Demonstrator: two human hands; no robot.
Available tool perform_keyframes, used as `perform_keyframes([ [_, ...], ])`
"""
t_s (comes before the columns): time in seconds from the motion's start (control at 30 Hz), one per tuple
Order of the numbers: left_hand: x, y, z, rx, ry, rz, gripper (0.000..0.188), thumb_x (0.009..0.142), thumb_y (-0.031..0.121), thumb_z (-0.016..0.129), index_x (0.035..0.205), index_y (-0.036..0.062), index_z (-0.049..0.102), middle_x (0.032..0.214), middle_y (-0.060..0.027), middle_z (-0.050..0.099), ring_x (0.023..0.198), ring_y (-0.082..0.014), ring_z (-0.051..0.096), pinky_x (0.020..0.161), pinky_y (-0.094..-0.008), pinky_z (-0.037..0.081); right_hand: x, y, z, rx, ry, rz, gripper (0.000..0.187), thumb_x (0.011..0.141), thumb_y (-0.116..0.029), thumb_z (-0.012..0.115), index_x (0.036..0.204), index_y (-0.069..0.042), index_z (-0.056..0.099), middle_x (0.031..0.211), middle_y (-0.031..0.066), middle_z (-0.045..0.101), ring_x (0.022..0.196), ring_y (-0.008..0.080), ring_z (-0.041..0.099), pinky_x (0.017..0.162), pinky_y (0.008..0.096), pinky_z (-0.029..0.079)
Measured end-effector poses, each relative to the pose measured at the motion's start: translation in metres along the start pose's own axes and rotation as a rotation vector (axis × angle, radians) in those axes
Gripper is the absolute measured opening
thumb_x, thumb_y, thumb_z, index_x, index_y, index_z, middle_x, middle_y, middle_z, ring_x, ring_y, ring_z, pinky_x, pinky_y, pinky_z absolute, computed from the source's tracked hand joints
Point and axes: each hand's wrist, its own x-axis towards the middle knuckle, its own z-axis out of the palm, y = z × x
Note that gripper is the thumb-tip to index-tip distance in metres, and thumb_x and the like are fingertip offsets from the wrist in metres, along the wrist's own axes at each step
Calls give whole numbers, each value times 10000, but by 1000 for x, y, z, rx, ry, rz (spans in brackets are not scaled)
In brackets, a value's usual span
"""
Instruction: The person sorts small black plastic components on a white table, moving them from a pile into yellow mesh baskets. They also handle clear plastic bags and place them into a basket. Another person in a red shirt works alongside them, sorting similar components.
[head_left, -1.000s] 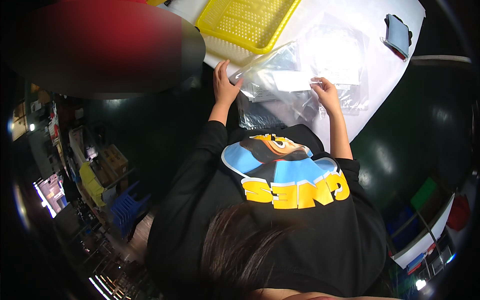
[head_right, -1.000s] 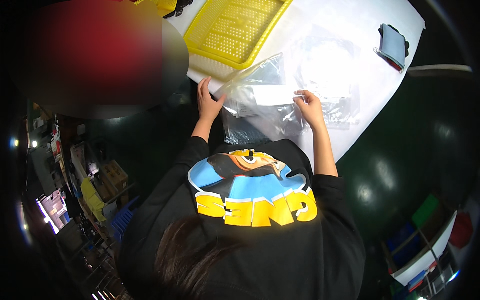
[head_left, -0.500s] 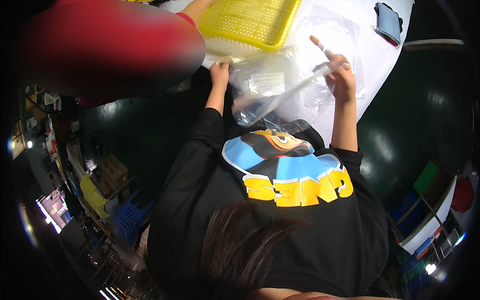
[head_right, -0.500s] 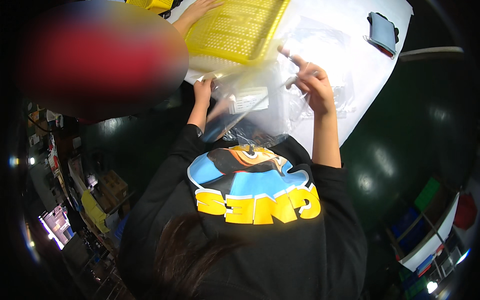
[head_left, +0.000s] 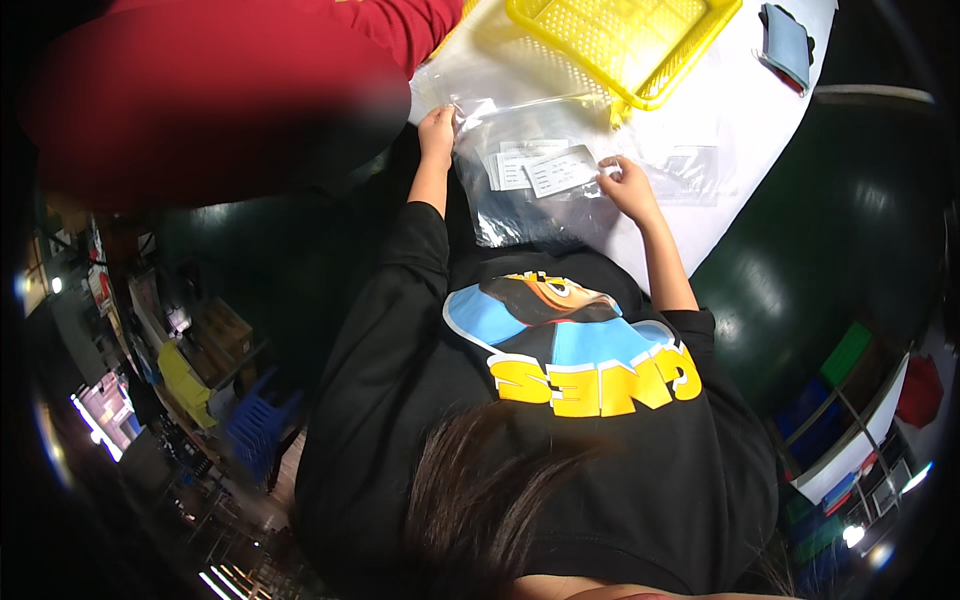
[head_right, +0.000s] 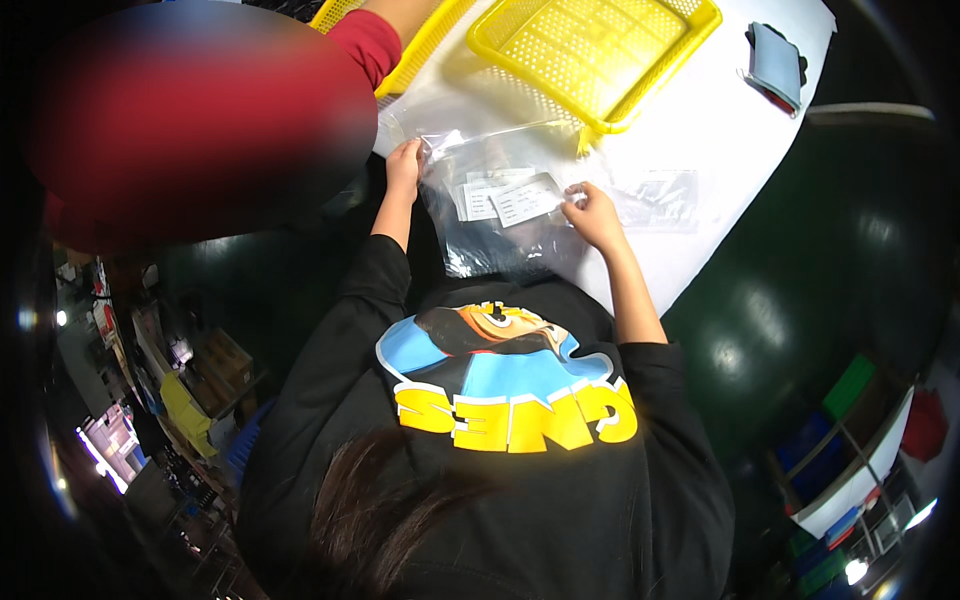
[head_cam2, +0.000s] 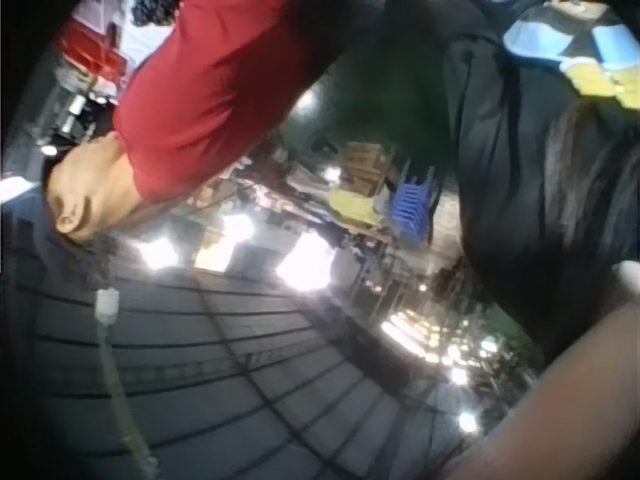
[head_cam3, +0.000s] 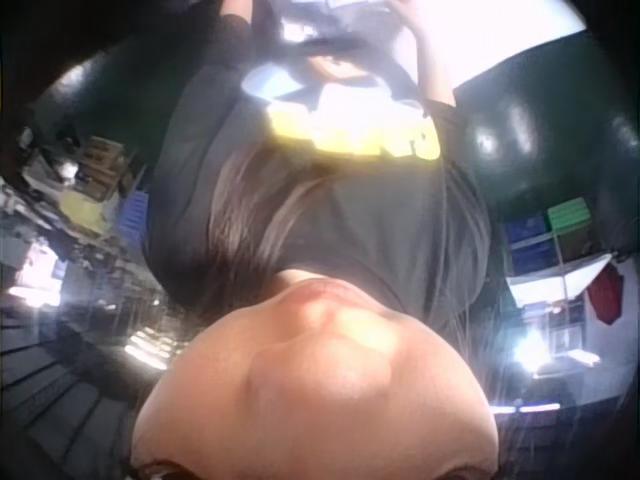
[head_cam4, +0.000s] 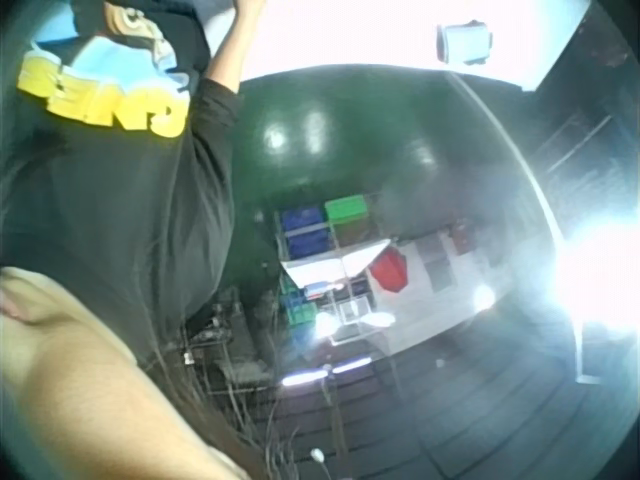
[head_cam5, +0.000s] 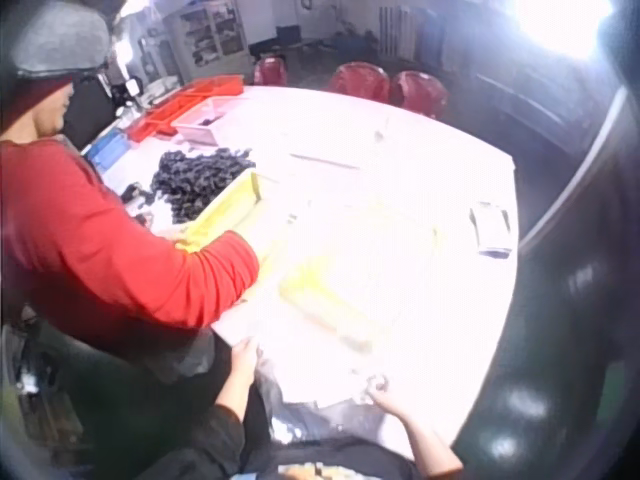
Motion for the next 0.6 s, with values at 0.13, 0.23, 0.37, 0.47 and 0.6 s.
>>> perform_keyframes([
  [0.13,-5,4,0,-160,-35,-57,357,861,342,403,990,30,519,846,-55,581,708,-125,553,613,-239,422,16,3,29,-32,268,84,283,688,-230,585,846,2,546,700,193,589,668,292,583,632,341,447],
  [0.23,-10,-1,2,-323,-158,-23,494,851,437,395,1087,6,450,1003,-109,529,895,-193,539,729,-257,438,12,2,35,-236,386,47,354,710,-269,586,917,10,524,669,158,581,636,282,567,609,349,445],
  [0.37,-18,-14,2,-70,-223,189,522,772,175,582,1190,-4,326,1074,-177,461,1017,-228,463,815,-276,409,-20,-43,23,-491,387,102,443,696,-283,598,1022,-2,497,983,201,535,908,321,511,781,382,410],
  [0.47,-20,-17,12,245,-108,292,633,664,19,663,1194,9,318,1051,-166,457,916,-208,497,766,-304,439,-9,-31,-20,-479,573,65,467,697,-288,601,1054,-8,491,1053,187,499,980,313,463,824,378,385],
  [0.6,-9,-13,12,226,-136,277,640,683,0,640,1213,0,279,1041,-165,457,902,-203,498,758,-296,440,18,16,-109,-460,857,193,449,698,-282,605,1042,-9,511,1017,177,525,932,301,501,791,371,413],
])
